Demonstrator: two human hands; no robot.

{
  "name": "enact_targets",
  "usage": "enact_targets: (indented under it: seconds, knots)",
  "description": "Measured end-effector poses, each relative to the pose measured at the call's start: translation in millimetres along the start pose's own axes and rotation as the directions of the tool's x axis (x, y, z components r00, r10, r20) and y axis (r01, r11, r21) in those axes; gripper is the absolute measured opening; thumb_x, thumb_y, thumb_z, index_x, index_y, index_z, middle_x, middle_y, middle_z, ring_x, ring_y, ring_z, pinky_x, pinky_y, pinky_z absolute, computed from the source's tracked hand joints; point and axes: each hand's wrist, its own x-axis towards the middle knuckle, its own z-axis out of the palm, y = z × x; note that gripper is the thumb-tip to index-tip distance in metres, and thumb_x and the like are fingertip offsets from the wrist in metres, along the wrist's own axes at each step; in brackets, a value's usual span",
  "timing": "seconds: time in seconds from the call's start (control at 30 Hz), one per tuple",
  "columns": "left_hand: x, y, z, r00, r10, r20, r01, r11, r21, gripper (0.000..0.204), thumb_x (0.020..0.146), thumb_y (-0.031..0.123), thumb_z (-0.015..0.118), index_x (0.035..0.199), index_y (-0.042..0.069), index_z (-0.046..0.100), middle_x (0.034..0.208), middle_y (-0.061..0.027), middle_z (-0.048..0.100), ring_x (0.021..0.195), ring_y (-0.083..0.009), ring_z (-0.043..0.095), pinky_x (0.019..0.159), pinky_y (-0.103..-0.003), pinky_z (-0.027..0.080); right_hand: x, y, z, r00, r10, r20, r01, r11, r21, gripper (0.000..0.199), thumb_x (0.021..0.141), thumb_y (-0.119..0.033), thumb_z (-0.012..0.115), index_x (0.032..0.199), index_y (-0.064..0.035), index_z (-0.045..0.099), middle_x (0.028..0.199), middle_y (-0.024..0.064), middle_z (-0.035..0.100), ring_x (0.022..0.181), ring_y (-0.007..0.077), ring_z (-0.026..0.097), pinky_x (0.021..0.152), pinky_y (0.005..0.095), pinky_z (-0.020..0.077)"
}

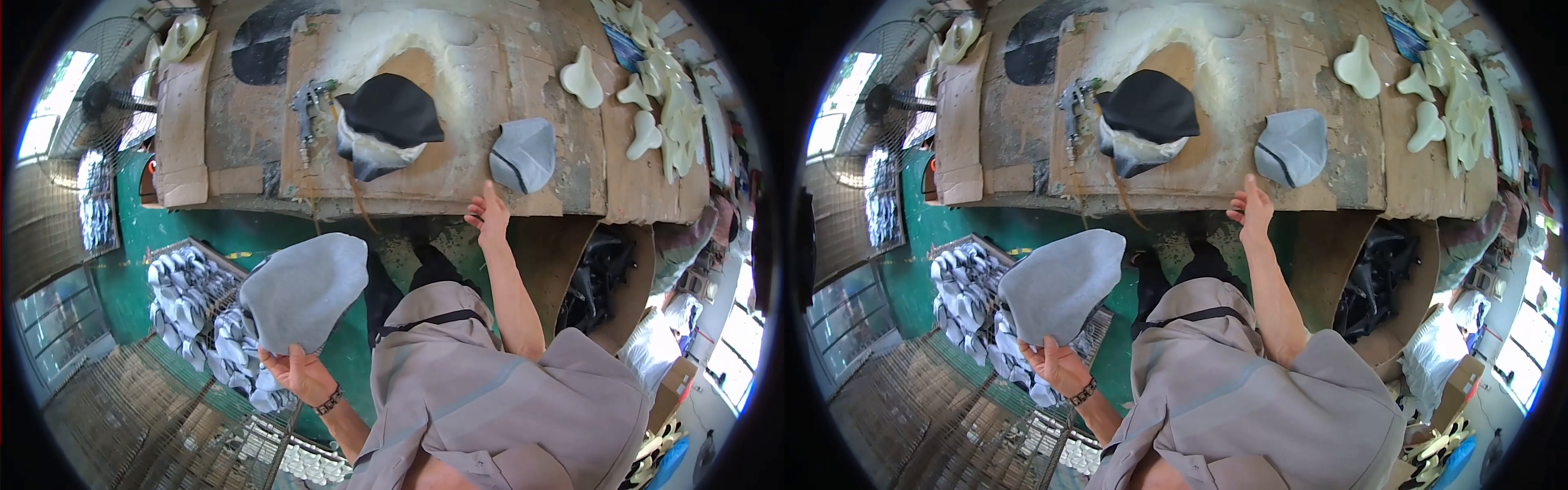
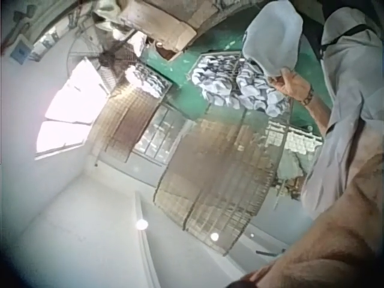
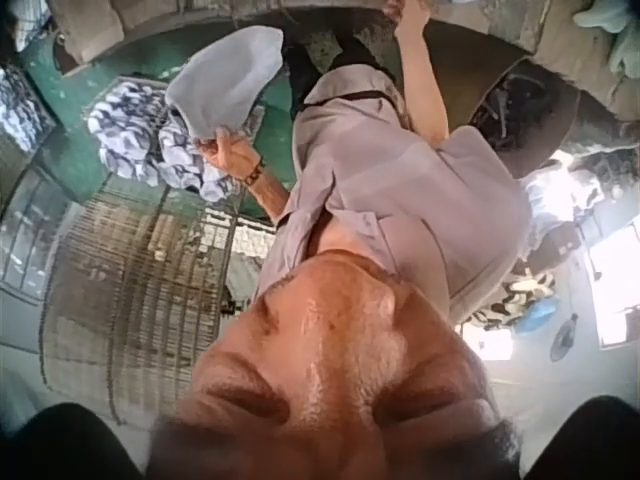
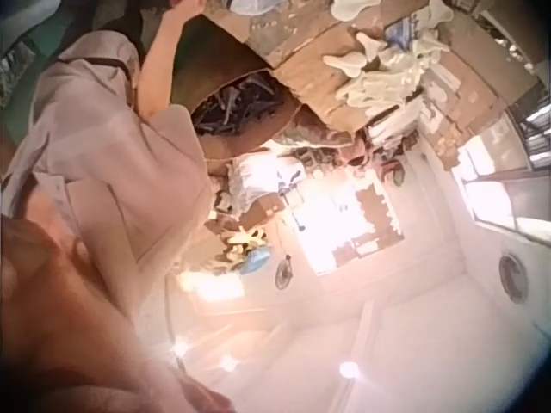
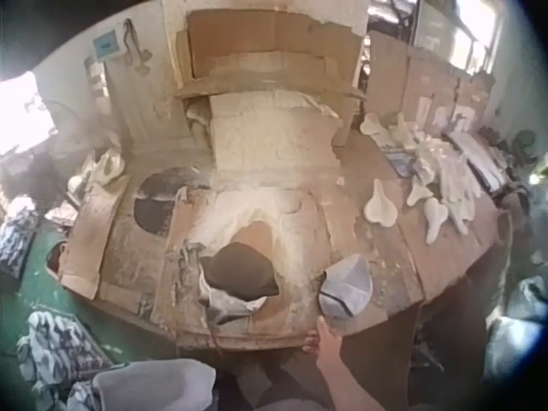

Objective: Applying adhesive and organizing bicycle seat covers in a workshop environment.

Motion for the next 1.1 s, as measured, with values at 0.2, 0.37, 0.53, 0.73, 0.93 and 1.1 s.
enact_targets:
  seconds: [0.2,0.37,0.53,0.73,0.93,1.1]
  knots:
    - [5.7,1.5,-15.1,1.0,-0.009,0.003,0.009,0.998,-0.064,0.059,0.086,-0.013,0.062,0.139,0.007,0.046,0.135,-0.009,0.059,0.126,-0.024,0.056,0.111,-0.046,0.043,68.7,-41.3,-62.8,0.971,0.158,-0.181,-0.107,0.959,0.264,0.062,0.083,-0.059,0.078,0.109,-0.0058,0.062,0.095,0.0099,0.067,0.075,0.0245,0.068,0.06,0.0383,0.0618]
    - [18.3,2.7,-32.1,1.0,-0.015,0.009,0.016,0.992,-0.124,0.061,0.085,-0.014,0.061,0.14,0.008,0.046,0.134,-0.0078,0.059,0.124,-0.0236,0.057,0.111,-0.046,0.043,92.8,-68.3,-87.8,0.97,-0.02,-0.242,0.086,0.961,0.263,0.039,0.09,-0.034,0.079,0.112,-0.0051,0.063,0.095,0.0114,0.071,0.075,0.0267,0.07,0.058,0.0384,0.0618]
    - [45.1,7.7,-77.0,0.999,-0.024,-0.036,0.022,0.998,-0.06,0.06,0.088,-0.008,0.064,0.142,0.006,0.042,0.137,-0.0129,0.058,0.125,-0.027,0.057,0.11,-0.045,0.044,-29.3,-142.7,-1.2,0.755,-0.593,-0.281,0.625,0.78,0.035,0.024,0.091,-0.01,0.075,0.113,-0.0038,0.068,0.098,0.0064,0.071,0.077,0.0178,0.069,0.056,0.0317,0.0604]
    - [97.4,31.4,-146.2,0.993,-0.009,-0.116,0.004,0.999,-0.044,0.06,0.091,-0.004,0.062,0.146,0.005,0.04,0.136,-0.0158,0.059,0.121,-0.0274,0.06,0.106,-0.045,0.049,-177.0,-163.7,98.8,0.688,-0.724,0.051,0.724,0.68,-0.117,0.031,0.092,-0.024,0.074,0.117,-0.0058,0.072,0.108,0.0049,0.072,0.096,0.0169,0.069,0.073,0.0327,0.0592]
    - [163.0,41.1,-225.4,0.966,-0.042,-0.256,-0.068,0.912,-0.404,0.057,0.08,-0.016,0.069,0.13,0.008,0.054,0.122,0.0001,0.059,0.114,-0.0143,0.057,0.093,-0.03,0.051,-276.9,-135.2,189.2,-0.201,-0.607,0.769,0.98,-0.132,0.152,0.05,0.095,-0.028,0.075,0.131,0.0037,0.063,0.122,0.0172,0.064,0.107,0.0324,0.067,0.081,0.0413,0.0612]
    - [151.4,88.6,-350.6,0.859,0.047,-0.511,-0.265,0.893,-0.364,0.053,0.082,-0.012,0.073,0.128,0.008,0.053,0.121,-0.0028,0.059,0.103,-0.013,0.062,0.087,-0.029,0.053,-341.1,-28.0,366.8,0.444,-0.358,0.822,0.818,0.536,-0.209,0.036,0.098,-0.023,0.071,0.123,0.0017,0.065,0.109,0.0083,0.07,0.094,0.0152,0.067,0.079,0.0278,0.0554]
